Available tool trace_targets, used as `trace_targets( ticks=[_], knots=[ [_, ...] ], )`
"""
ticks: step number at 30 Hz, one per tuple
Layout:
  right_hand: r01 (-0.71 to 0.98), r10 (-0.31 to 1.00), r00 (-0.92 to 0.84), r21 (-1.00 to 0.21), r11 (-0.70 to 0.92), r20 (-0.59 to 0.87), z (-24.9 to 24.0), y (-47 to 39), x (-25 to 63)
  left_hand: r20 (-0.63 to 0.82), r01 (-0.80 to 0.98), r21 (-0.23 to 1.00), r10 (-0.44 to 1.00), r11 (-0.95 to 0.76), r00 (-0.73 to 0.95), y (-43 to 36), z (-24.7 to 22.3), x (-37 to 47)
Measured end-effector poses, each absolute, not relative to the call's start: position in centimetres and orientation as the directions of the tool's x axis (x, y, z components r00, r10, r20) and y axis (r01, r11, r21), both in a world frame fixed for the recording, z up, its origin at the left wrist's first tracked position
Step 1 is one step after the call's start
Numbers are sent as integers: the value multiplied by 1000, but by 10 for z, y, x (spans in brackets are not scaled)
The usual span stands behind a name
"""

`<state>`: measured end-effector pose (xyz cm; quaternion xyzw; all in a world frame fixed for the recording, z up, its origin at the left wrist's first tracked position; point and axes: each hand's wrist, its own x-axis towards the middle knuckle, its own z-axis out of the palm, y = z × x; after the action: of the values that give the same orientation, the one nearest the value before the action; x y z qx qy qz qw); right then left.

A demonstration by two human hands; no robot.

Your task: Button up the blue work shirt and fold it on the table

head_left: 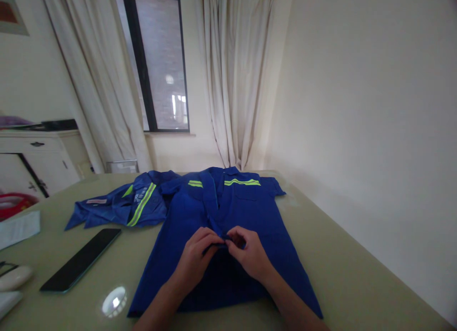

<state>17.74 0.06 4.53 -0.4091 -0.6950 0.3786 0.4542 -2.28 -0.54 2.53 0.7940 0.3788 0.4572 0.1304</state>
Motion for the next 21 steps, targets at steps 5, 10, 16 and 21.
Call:
trace_targets(
  ticks=[5, 10, 16, 21],
  knots=[
    [126, 942, -272, -963, 238, 197, 36, 8, 178, 688, 568, 274, 571, -776, 448, -8, 28, -26],
    [85, 955, -286, -990, 109, 81, 23, 15, 179, 622, 611, 112, 535, -784, 573, -10, 30, -29],
    [151, 940, -274, -956, 252, 205, 26, 9, 173, 643, 600, 222, 578, -768, 502, -5, 20, -27],
    [349, 949, -202, -888, 301, 243, 29, 6, 171, 618, 594, 263, 606, -760, 502, -4, 15, -24]
  ],
)
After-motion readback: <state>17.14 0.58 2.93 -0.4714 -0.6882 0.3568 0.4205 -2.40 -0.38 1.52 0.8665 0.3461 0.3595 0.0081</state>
